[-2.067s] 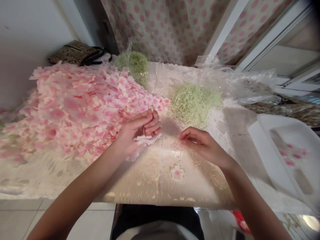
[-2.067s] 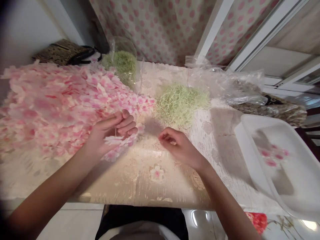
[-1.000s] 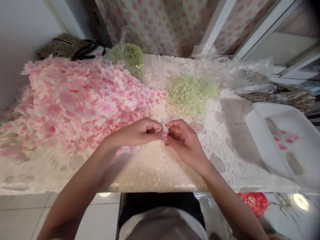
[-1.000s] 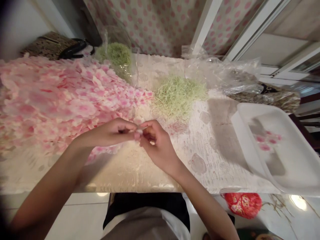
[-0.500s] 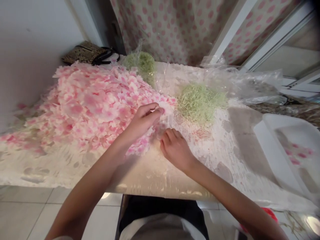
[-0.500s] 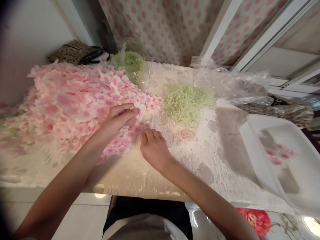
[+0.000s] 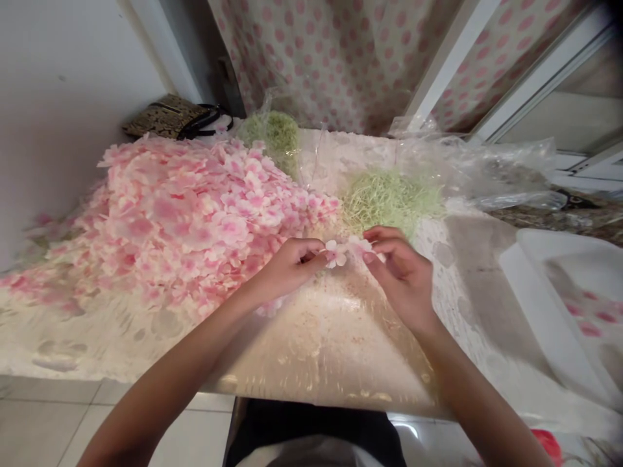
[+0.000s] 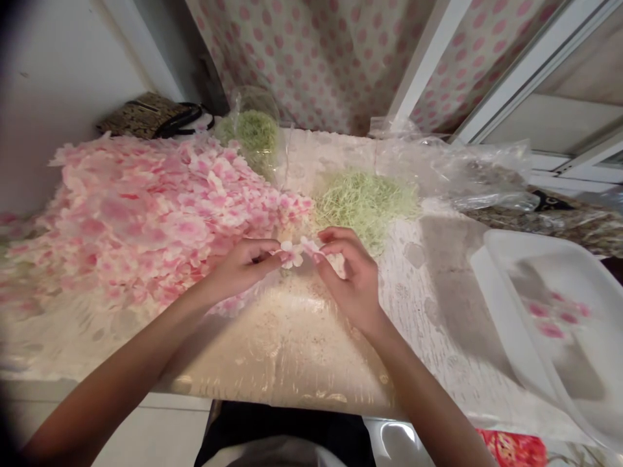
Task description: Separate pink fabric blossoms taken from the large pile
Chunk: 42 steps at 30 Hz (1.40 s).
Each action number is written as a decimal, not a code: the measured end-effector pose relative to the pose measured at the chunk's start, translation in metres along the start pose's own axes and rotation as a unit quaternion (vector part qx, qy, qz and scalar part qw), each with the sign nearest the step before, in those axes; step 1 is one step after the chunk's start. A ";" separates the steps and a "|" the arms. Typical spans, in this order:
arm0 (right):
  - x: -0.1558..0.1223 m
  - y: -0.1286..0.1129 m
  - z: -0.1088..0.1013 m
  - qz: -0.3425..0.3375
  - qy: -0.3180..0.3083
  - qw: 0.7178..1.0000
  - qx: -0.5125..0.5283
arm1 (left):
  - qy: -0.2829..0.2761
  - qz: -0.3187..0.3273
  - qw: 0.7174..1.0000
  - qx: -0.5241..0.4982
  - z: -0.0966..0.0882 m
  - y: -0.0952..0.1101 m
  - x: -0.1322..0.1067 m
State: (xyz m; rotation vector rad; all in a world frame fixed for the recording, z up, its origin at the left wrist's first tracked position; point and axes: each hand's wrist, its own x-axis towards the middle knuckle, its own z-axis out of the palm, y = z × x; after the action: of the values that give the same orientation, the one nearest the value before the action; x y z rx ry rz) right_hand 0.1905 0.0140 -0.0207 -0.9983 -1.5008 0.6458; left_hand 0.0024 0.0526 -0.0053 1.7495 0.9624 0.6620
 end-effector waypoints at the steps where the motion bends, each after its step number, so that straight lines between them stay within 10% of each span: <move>1: -0.002 0.000 -0.001 -0.069 0.032 0.995 -0.070 | -0.007 -0.018 1.000 -0.011 0.001 0.000 0.000; 5: -0.008 -0.005 -0.005 -0.295 -0.006 0.895 -0.336 | -0.029 -0.078 0.995 -0.063 0.003 0.004 -0.002; 9: -0.013 -0.005 -0.003 -0.359 -0.051 0.829 -0.426 | -0.011 -0.100 0.989 -0.105 0.004 0.006 -0.002; 13: -0.016 -0.002 -0.002 -0.352 -0.051 0.835 -0.421 | 0.033 -0.050 0.996 -0.064 0.006 0.005 -0.001; 18: -0.014 0.000 -0.003 -0.356 -0.042 0.834 -0.419 | 0.288 0.161 0.939 0.091 0.009 0.000 -0.006; 24: -0.014 0.001 -0.005 -0.365 -0.013 0.829 -0.424 | 0.234 0.415 0.826 0.301 0.008 -0.018 -0.008; 42: -0.012 0.000 -0.003 -0.379 0.036 0.835 -0.397 | 0.199 0.413 0.779 0.428 0.018 -0.018 -0.007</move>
State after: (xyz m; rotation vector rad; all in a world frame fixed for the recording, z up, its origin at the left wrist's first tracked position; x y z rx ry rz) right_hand 0.1928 0.0028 -0.0261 -0.8736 -1.9515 -0.6414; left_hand 0.0076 0.0415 -0.0289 3.0009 0.7686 1.3284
